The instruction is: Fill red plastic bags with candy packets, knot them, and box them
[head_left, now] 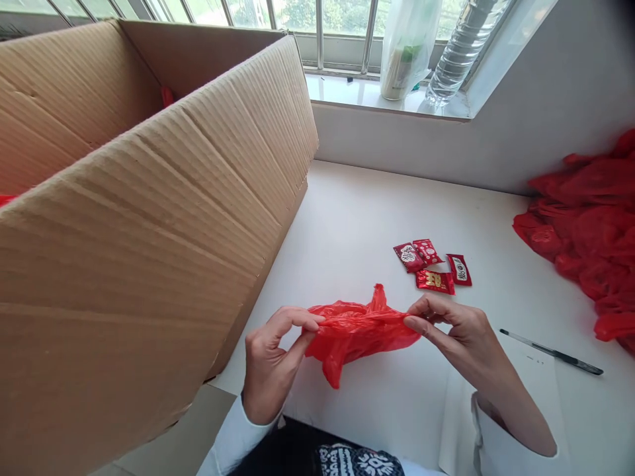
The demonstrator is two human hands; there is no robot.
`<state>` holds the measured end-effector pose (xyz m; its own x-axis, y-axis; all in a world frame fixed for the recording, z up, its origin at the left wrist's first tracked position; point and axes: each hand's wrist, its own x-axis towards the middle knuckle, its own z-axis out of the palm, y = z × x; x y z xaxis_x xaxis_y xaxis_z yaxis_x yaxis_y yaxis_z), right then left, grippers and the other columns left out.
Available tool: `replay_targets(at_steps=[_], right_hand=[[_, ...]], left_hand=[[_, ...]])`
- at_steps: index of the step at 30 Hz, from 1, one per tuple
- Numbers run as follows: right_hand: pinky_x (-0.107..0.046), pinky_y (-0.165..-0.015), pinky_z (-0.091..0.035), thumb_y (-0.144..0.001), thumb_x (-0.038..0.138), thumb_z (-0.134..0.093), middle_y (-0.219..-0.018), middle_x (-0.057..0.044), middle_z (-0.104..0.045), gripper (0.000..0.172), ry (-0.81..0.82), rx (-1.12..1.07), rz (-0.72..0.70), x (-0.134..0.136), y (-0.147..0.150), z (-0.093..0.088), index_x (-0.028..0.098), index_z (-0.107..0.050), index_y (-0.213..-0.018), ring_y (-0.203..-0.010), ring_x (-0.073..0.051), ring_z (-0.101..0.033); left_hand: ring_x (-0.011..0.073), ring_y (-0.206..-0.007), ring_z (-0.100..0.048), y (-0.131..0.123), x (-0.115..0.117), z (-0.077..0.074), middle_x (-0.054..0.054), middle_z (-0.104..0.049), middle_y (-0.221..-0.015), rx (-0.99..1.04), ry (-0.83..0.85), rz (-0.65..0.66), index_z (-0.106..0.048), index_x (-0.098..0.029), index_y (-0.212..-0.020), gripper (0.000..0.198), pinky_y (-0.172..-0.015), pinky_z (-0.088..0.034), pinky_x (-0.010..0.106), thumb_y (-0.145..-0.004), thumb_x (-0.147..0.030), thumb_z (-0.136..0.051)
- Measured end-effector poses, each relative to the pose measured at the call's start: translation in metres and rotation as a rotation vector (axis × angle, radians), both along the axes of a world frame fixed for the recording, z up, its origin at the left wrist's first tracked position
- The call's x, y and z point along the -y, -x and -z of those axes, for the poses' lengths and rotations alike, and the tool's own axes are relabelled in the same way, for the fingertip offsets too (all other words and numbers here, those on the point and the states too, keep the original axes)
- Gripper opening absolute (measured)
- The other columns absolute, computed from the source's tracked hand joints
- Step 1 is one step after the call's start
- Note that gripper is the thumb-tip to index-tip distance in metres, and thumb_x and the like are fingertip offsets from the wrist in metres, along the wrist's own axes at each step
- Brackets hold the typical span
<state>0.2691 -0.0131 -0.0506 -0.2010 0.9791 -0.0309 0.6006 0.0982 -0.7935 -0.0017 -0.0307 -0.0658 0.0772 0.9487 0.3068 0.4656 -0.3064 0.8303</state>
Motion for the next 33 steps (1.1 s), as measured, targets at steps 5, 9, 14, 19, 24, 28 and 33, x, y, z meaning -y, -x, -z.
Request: replay_targets(at_steps=[5, 9, 14, 19, 24, 28, 33], right_hand=[[-0.026, -0.053, -0.043, -0.093, 0.040, -0.045, -0.088, -0.003, -0.063, 0.022, 0.080, 0.090, -0.081, 0.009, -0.012, 0.008, 0.024, -0.058, -0.086, -0.075, -0.016, -0.057], [-0.029, -0.071, -0.052, -0.089, 0.040, -0.055, -0.129, -0.009, -0.052, 0.040, -0.102, 0.154, -0.176, 0.010, -0.002, -0.001, 0.027, -0.048, -0.126, -0.118, -0.023, -0.049], [-0.032, -0.081, -0.048, -0.095, 0.024, -0.047, -0.104, -0.003, -0.063, 0.020, -0.090, 0.128, -0.380, 0.004, 0.028, -0.013, 0.026, -0.057, -0.112, -0.095, -0.017, -0.055], [-0.025, -0.066, -0.044, -0.089, 0.020, -0.056, -0.082, 0.002, -0.063, 0.005, 0.006, -0.085, -0.287, 0.000, 0.030, -0.013, 0.023, -0.061, -0.089, -0.074, -0.012, -0.055], [-0.021, -0.063, -0.045, -0.088, 0.030, -0.060, -0.081, 0.002, -0.057, 0.007, 0.043, -0.373, 0.117, 0.002, 0.003, -0.006, 0.024, -0.057, -0.088, -0.071, -0.010, -0.054], [-0.022, -0.065, -0.047, -0.090, 0.034, -0.056, -0.093, -0.001, -0.056, 0.018, 0.132, -0.443, 0.206, 0.013, -0.010, -0.004, 0.026, -0.051, -0.106, -0.079, -0.013, -0.056], [-0.025, -0.069, -0.050, -0.086, 0.029, -0.059, -0.087, 0.000, -0.059, 0.049, 0.155, -0.406, 0.170, 0.030, 0.001, -0.011, 0.031, -0.040, -0.131, -0.078, -0.015, -0.058]], left_hand=[[0.0145, -0.096, -0.062, 0.011, 0.004, -0.009, 0.001, -0.066, -0.099, -0.051, 0.062, 0.125, -0.058, -0.023, -0.101, 0.021, -0.086, -0.051, 0.027, -0.086, -0.009, -0.055], [0.0273, -0.124, -0.045, -0.010, 0.010, -0.031, 0.010, -0.054, -0.129, -0.277, -0.166, 0.280, -0.058, -0.019, -0.114, 0.033, -0.103, -0.040, 0.046, -0.082, -0.011, -0.059], [0.0253, -0.102, -0.057, -0.043, 0.006, -0.034, 0.007, -0.069, -0.101, -0.662, -0.473, 0.268, -0.063, -0.015, -0.108, 0.025, -0.096, -0.040, 0.049, -0.086, -0.007, -0.057], [0.0158, -0.079, -0.057, -0.033, 0.000, -0.026, -0.001, -0.066, -0.080, -0.180, -0.247, 0.180, -0.067, -0.022, -0.086, 0.017, -0.081, -0.043, 0.035, -0.083, -0.007, -0.060], [0.0120, -0.070, -0.055, -0.005, -0.001, -0.018, -0.001, -0.055, -0.079, 0.180, -0.029, -0.015, -0.055, -0.022, -0.086, 0.007, -0.062, -0.047, 0.024, -0.088, -0.015, -0.054], [0.0112, -0.065, -0.055, 0.000, 0.002, -0.018, 0.000, -0.051, -0.083, 0.344, 0.068, -0.059, -0.045, -0.023, -0.090, 0.005, -0.054, -0.047, 0.022, -0.091, -0.026, -0.049], [0.0247, -0.109, -0.056, -0.017, 0.018, -0.042, 0.009, -0.053, -0.123, 0.042, 0.014, -0.114, -0.041, -0.024, -0.131, 0.078, -0.088, -0.049, 0.033, -0.066, -0.047, -0.077]])
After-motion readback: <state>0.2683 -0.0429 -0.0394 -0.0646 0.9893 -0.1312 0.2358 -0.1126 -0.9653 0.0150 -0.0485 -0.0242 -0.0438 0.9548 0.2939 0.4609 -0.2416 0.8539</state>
